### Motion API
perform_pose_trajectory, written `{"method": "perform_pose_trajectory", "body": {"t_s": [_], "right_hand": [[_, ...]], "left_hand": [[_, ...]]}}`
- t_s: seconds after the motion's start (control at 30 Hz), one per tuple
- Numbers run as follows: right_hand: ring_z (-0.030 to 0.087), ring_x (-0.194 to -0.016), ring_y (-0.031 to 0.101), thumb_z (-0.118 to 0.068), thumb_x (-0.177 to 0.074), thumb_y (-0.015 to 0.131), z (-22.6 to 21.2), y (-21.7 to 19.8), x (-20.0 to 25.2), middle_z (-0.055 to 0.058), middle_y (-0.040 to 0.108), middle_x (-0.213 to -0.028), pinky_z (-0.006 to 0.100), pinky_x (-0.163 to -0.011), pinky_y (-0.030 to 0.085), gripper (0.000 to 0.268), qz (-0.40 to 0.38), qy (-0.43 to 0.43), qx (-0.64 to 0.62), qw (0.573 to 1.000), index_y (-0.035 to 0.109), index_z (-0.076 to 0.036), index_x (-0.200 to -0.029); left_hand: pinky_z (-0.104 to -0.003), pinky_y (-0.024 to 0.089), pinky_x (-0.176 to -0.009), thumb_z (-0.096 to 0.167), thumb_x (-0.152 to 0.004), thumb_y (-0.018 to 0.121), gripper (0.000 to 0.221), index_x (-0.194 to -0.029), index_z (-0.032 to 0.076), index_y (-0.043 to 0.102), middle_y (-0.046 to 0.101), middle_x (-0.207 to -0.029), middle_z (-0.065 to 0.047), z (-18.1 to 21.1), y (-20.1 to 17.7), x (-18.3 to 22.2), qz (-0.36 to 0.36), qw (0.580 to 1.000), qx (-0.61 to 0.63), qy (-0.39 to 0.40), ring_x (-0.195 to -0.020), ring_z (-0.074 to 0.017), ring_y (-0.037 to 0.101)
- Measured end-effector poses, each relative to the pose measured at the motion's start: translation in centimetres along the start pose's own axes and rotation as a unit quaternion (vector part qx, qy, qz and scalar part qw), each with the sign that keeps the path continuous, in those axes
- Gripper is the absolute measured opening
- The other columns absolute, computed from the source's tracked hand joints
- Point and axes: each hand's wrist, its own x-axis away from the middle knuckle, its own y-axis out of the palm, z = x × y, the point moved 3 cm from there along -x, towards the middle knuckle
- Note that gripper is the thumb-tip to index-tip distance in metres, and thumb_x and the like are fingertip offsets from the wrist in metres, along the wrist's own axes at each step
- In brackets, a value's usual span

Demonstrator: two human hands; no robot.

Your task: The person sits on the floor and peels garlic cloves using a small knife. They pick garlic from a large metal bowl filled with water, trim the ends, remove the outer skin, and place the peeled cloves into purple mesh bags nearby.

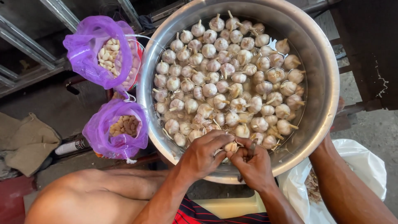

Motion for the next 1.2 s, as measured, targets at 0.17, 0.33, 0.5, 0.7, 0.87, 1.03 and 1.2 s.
{"method": "perform_pose_trajectory", "body": {"t_s": [0.17, 0.33, 0.5, 0.7, 0.87, 1.03, 1.2], "right_hand": [[0.012, -0.098, 0.076, -0.017, -0.083, 0.076, -1.6, -0.4, 0.3, 0.002, 0.080, -0.118, 0.032, -0.091, 0.056, 0.024, -0.013, 0.027, 0.047, 0.998, 0.072, -0.009, -0.061], [0.005, -0.048, 0.049, -0.013, -0.083, 0.076, -4.1, 0.0, 1.0, -0.006, 0.058, -0.051, 0.026, -0.050, 0.045, 0.040, -0.014, 0.051, 0.076, 0.996, 0.076, -0.010, -0.123], [0.004, -0.044, 0.044, -0.002, -0.080, 0.069, -2.7, 0.5, 1.3, -0.007, 0.052, -0.049, 0.023, -0.044, 0.038, 0.017, -0.042, 0.069, 0.039, 0.996, 0.075, -0.002, -0.096], [0.007, -0.043, 0.047, -0.005, -0.080, 0.067, -0.7, 1.4, 1.2, -0.004, 0.059, -0.050, 0.026, -0.041, 0.042, 0.016, -0.006, 0.088, 0.065, 0.994, 0.077, -0.007, -0.092], [0.010, -0.042, 0.044, -0.006, -0.088, 0.072, -2.4, 0.4, 2.1, -0.001, 0.050, -0.045, 0.026, -0.043, 0.036, 0.020, -0.046, 0.096, -0.051, 0.993, 0.078, 0.001, -0.106], [0.012, -0.043, 0.046, -0.003, -0.086, 0.074, -3.5, 0.5, 1.8, 0.022, 0.083, -0.093, 0.023, -0.043, 0.039, 0.039, -0.027, 0.166, -0.190, 0.967, 0.066, 0.011, -0.121], [0.012, -0.044, 0.051, 0.000, -0.085, 0.076, -3.0, 0.3, 2.2, 0.020, 0.083, -0.102, 0.024, -0.042, 0.046, 0.013, -0.030, 0.060, -0.187, 0.980, 0.073, 0.003, -0.097]], "left_hand": [[-0.039, 0.064, -0.086, -0.001, -0.084, 0.077, 0.038, -0.120, 0.002, 0.069, 0.068, -0.113, -0.017, 1.2, -0.4, 0.0, 0.006, 0.999, -0.045, 0.006, -0.103, -0.0352, 0.073], [-0.028, 0.067, -0.069, -0.006, -0.079, 0.084, 0.058, -0.131, 0.001, 0.060, 0.060, -0.120, -0.020, 1.9, -0.7, 0.4, -0.026, 0.996, -0.073, 0.032, -0.086, -0.0271, 0.069], [-0.029, 0.067, -0.069, -0.002, -0.084, 0.080, 0.041, -0.122, -0.001, 0.065, 0.066, -0.108, -0.018, 1.6, -0.7, 0.8, -0.060, 0.996, -0.065, 0.021, -0.079, -0.0259, 0.070], [-0.029, 0.065, -0.062, -0.007, -0.078, 0.081, 0.039, -0.114, -0.001, 0.068, 0.066, -0.106, -0.017, 0.9, -0.3, 1.5, -0.075, 0.994, -0.077, -0.003, -0.078, -0.0260, 0.069], [-0.030, 0.062, -0.075, 0.001, -0.085, 0.072, 0.025, -0.109, 0.006, 0.067, 0.069, -0.097, -0.010, 1.5, -2.2, 1.2, -0.037, 0.996, 0.022, -0.072, -0.081, -0.0208, 0.068], [-0.027, 0.049, -0.065, 0.004, -0.083, 0.060, 0.023, -0.105, 0.011, 0.061, 0.059, -0.089, -0.001, 1.2, -3.6, 0.8, -0.033, 0.954, 0.160, -0.251, -0.071, -0.0119, 0.055], [-0.026, 0.052, -0.054, 0.004, -0.089, 0.067, 0.019, -0.105, 0.004, 0.058, 0.061, -0.095, -0.010, -0.3, -2.0, 1.9, 0.061, 0.839, 0.494, -0.222, -0.073, -0.0170, 0.060]]}}
